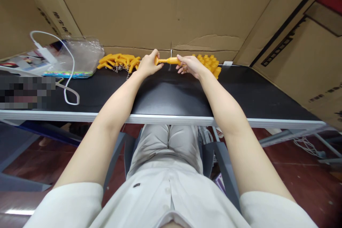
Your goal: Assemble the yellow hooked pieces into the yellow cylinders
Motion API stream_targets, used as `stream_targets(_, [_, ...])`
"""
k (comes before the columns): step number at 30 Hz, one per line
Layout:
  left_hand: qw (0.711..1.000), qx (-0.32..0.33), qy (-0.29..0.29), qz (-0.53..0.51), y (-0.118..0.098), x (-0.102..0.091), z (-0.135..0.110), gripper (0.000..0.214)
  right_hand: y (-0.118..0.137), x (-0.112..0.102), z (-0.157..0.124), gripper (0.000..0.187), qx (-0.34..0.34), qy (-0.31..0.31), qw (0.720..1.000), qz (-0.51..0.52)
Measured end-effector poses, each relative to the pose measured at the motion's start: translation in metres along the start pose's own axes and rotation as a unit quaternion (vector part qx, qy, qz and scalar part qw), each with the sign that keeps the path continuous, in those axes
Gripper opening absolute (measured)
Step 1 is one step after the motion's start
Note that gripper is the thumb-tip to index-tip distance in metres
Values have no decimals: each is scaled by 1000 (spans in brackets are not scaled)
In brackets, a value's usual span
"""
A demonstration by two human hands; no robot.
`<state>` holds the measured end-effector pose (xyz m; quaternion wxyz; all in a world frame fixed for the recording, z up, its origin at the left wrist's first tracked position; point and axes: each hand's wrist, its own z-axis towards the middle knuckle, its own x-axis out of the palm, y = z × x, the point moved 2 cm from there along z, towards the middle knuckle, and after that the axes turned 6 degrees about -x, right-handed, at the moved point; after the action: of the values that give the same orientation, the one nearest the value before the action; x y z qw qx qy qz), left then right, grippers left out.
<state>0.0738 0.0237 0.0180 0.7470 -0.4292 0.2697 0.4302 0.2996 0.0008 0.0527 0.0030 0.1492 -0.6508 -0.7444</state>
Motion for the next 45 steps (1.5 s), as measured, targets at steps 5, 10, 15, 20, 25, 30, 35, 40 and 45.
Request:
stream_targets(5, [1000,-3,16,1,-3,-4,-2,48,-4,0,3,45,-8,-7,1000,5])
stream_targets(10, [1000,-10,26,4,-3,-5,-3,51,-7,2,6,46,3,-9,1000,-3])
stream_targets(15, [999,-25,26,33,-4,-6,-5,45,-10,3,8,44,5,-17,1000,7])
stream_targets(20, [999,-16,24,30,-5,-6,-5,49,-11,5,7,37,16,-13,998,60])
stream_targets(25, [1000,9,29,4,-1,-7,-5,76,-13,0,15,17,-10,-47,990,136])
stream_targets(30, [999,-13,31,8,15,-5,0,70,-26,-14,31,6,-62,-137,983,108])
stream_targets(35, [995,-40,53,74,31,7,6,42,-39,-17,34,37,-172,-158,952,-200])
stream_targets(40, [991,-44,65,109,39,16,9,43,-48,-5,33,60,-221,-88,890,-389])
stream_targets(45, [992,-42,63,98,43,18,12,38,-53,4,32,64,-184,-57,868,-457])
